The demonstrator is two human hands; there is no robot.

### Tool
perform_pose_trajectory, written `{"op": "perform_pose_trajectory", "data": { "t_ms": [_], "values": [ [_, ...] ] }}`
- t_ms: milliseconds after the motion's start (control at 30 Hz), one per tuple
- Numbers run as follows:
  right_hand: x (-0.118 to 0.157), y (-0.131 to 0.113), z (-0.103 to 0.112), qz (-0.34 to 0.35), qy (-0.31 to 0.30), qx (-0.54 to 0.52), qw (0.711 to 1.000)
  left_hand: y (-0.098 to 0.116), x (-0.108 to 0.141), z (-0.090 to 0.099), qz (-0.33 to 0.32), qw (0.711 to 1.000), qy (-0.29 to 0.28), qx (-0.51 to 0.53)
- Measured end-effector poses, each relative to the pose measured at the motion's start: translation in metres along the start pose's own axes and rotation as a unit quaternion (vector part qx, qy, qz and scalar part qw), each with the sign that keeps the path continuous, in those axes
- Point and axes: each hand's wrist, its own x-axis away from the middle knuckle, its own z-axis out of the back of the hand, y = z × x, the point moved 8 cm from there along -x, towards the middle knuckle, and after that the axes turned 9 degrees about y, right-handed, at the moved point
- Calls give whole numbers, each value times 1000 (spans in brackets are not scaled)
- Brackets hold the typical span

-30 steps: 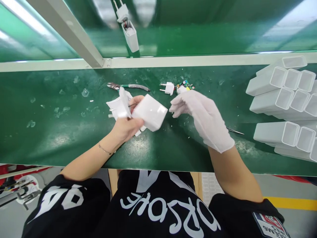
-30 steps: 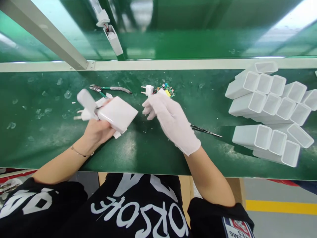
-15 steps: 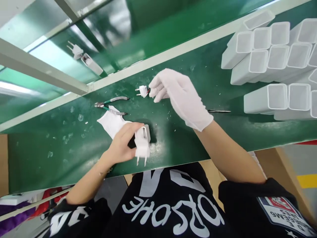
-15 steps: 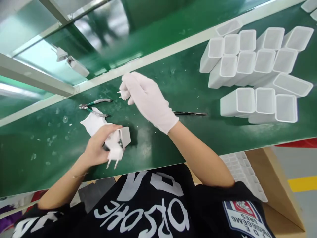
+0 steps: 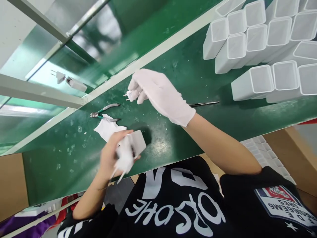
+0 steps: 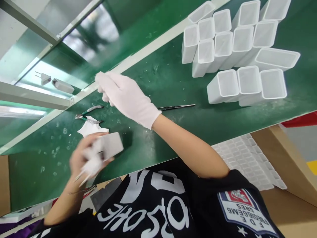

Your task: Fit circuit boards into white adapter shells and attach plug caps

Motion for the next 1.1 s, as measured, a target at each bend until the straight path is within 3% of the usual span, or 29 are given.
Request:
{"op": "perform_pose_trajectory", "data": {
  "t_ms": [67, 167, 267, 400, 467, 500, 567, 700, 767, 800, 867, 1000, 1100],
  "values": [
    [-1, 0, -2, 8, -6, -12, 1000, -1, 2, 5, 6, 999, 34, 14],
    [-1, 1, -3, 13, -11, -20, 1000, 2, 5, 0, -4, 1000, -6, 20],
    [-1, 1, -3, 8, -13, -26, 1000, -2, 7, 13, 15, 998, 61, 32],
    [0, -2, -4, 8, -12, -35, 999, -20, 9, 3, 109, 993, 39, 39],
    [1, 0, -4, 1, -8, -34, 999, -22, 4, 11, 164, 972, 111, 125],
    [2, 2, -4, -3, -3, -35, 999, -23, 2, 17, 201, 947, 165, 188],
    [2, 6, -4, -8, 12, -37, 999, -24, 0, 20, 292, 861, 248, 334],
    [7, 15, -12, 4, -4, -7, 1000, -10, 0, -22, 489, 651, 188, 549],
    [11, 16, -19, 12, -33, 18, 999, -4, 3, -35, 525, 586, 173, 592],
    [13, 17, -22, 13, -44, 31, 998, -3, 5, -38, 530, 575, 171, 599],
    [17, 17, -26, 12, -57, 55, 997, -4, 8, -41, 525, 598, 157, 585],
    [22, 14, -33, 11, -93, 83, 992, -9, 12, -41, 494, 713, 78, 492],
    [24, 12, -35, 9, -108, 100, 989, -12, 11, -38, 464, 780, 46, 417]
  ]
}}
